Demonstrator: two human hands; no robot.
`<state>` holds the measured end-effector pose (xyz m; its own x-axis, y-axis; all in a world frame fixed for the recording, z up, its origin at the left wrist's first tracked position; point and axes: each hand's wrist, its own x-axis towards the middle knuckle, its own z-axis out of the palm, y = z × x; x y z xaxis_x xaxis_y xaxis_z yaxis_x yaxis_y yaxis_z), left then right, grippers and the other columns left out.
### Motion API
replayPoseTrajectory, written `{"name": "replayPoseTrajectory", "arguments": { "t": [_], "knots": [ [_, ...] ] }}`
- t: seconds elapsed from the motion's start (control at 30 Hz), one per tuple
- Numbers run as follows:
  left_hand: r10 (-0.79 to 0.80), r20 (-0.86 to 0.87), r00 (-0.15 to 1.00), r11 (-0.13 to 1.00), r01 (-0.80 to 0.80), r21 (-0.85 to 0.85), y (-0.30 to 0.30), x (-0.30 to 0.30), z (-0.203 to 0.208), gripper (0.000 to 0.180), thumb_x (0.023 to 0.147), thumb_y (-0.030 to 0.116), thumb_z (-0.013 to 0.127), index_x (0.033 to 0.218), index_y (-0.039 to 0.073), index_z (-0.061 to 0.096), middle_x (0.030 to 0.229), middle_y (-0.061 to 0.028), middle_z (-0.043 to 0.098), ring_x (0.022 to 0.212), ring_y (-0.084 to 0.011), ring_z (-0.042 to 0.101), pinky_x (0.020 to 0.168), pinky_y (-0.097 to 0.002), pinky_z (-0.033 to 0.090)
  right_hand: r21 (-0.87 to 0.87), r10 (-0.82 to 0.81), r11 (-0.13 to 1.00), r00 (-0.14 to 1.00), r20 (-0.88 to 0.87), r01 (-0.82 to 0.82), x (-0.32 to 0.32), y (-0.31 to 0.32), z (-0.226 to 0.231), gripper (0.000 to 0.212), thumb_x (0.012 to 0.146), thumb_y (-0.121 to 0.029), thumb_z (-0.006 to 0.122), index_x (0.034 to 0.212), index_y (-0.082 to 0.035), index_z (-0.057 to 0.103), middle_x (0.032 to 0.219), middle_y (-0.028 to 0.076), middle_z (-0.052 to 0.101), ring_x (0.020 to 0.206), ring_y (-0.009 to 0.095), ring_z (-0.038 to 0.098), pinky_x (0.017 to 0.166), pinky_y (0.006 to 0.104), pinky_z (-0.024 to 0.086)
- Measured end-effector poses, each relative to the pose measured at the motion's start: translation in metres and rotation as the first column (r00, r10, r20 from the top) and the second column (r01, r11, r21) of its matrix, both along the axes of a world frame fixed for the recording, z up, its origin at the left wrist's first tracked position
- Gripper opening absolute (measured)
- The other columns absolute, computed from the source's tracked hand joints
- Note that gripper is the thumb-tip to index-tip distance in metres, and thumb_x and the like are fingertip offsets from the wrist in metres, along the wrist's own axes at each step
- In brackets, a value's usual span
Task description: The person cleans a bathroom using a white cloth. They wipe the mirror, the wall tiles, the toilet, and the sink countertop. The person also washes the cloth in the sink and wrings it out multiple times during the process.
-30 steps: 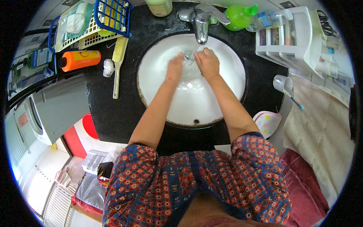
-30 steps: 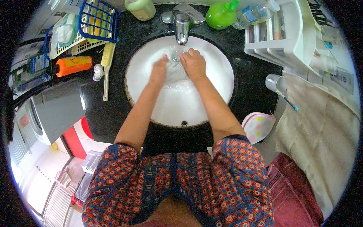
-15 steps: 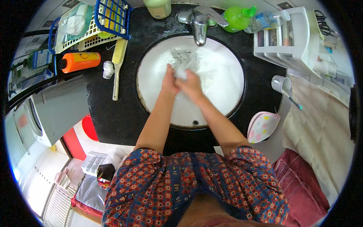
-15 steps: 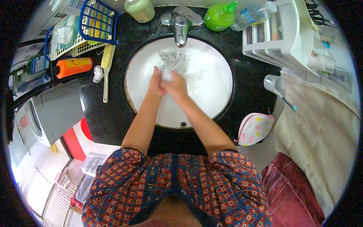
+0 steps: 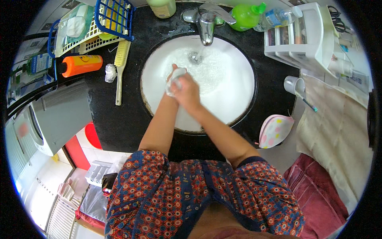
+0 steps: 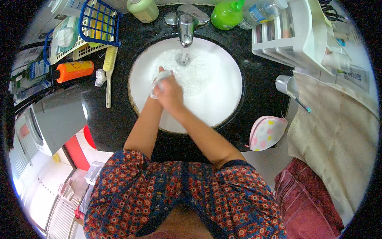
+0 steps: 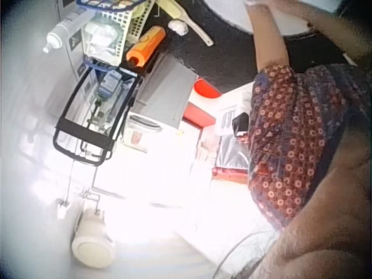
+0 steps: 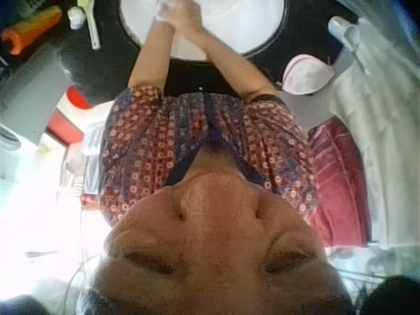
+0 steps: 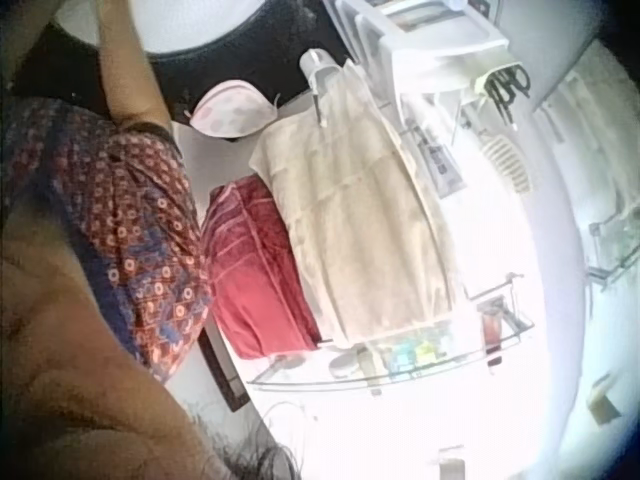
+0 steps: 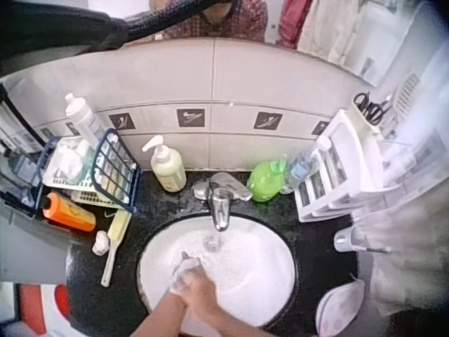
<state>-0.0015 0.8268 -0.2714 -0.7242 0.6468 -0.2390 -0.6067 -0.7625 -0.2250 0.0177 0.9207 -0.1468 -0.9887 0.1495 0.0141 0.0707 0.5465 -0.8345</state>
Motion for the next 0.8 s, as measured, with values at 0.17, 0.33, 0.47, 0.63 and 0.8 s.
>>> {"name": "replayPoseTrajectory", "arguments": {
  "t": [0.17, 0.33, 0.47, 0.63, 0.8],
  "knots": [
    [-0.014, 0.239, 0.971, 0.611, 0.197, -0.767, 0.059, -0.013, 0.119, 0.054, 0.097, 0.053, 0.039, 0.127, 0.010, 0.049, 0.126, -0.0090, 0.055, 0.116, -0.0248, 0.052, 0.101, -0.0421, 0.040, -0.341, -0.263, 0.886, 0.946, 0.189, 0.315, -0.051, 0.093, -0.075, 0.019, 0.086, -0.022, 0.053, 0.084, -0.006, 0.064, 0.079, 0.013, 0.061, 0.076, 0.028, 0.062, 0.071, 0.0381, 0.047],
    [0.125, -0.040, 0.991, 0.262, -0.072, -0.962, -0.010, -0.033, 0.075, 0.049, 0.094, 0.034, 0.057, 0.129, 0.001, 0.044, 0.112, -0.0067, 0.059, 0.101, -0.0193, 0.057, 0.095, -0.0369, 0.045, 0.228, -0.294, 0.931, 0.956, 0.009, 0.284, -0.052, 0.152, -0.096, 0.022, 0.082, -0.016, 0.063, 0.102, -0.007, 0.064, 0.092, 0.012, 0.057, 0.094, 0.029, 0.056, 0.084, 0.0377, 0.044],
    [0.064, 0.061, 0.996, 0.082, 0.055, -0.995, -0.020, -0.012, 0.054, 0.042, 0.091, 0.016, 0.059, 0.127, -0.001, 0.047, 0.122, -0.0125, 0.054, 0.108, -0.0184, 0.052, 0.094, -0.0308, 0.041, 0.272, -0.265, 0.922, 0.961, -0.076, 0.276, -0.036, 0.101, -0.094, 0.027, 0.080, -0.020, 0.067, 0.103, -0.006, 0.063, 0.099, 0.015, 0.059, 0.101, 0.031, 0.056, 0.087, 0.0371, 0.045],
    [-0.078, -0.017, 0.997, 0.108, -0.008, -0.994, 0.011, -0.009, 0.064, 0.036, 0.088, 0.006, 0.058, 0.122, -0.002, 0.054, 0.119, -0.0139, 0.056, 0.105, -0.0168, 0.053, 0.091, -0.0263, 0.042, -0.005, -0.289, 0.955, 0.937, 0.197, 0.296, -0.056, 0.096, -0.080, 0.024, 0.077, -0.010, 0.064, 0.101, -0.007, 0.063, 0.099, 0.018, 0.062, 0.095, 0.033, 0.060, 0.083, 0.0396, 0.048],
    [0.112, -0.059, 0.992, 0.851, -0.127, -0.510, 0.010, -0.030, -0.002, 0.036, 0.092, 0.018, 0.053, 0.125, 0.003, 0.054, 0.122, -0.0119, 0.056, 0.110, -0.0240, 0.054, 0.099, -0.0312, 0.040, -0.045, 0.178, 0.983, 0.983, -0.053, -0.180, -0.028, 0.014, 0.044, 0.019, 0.073, -0.005, 0.061, 0.091, -0.009, 0.063, 0.096, 0.014, 0.065, 0.086, 0.034, 0.063, 0.074, 0.0393, 0.051]
  ]
}}
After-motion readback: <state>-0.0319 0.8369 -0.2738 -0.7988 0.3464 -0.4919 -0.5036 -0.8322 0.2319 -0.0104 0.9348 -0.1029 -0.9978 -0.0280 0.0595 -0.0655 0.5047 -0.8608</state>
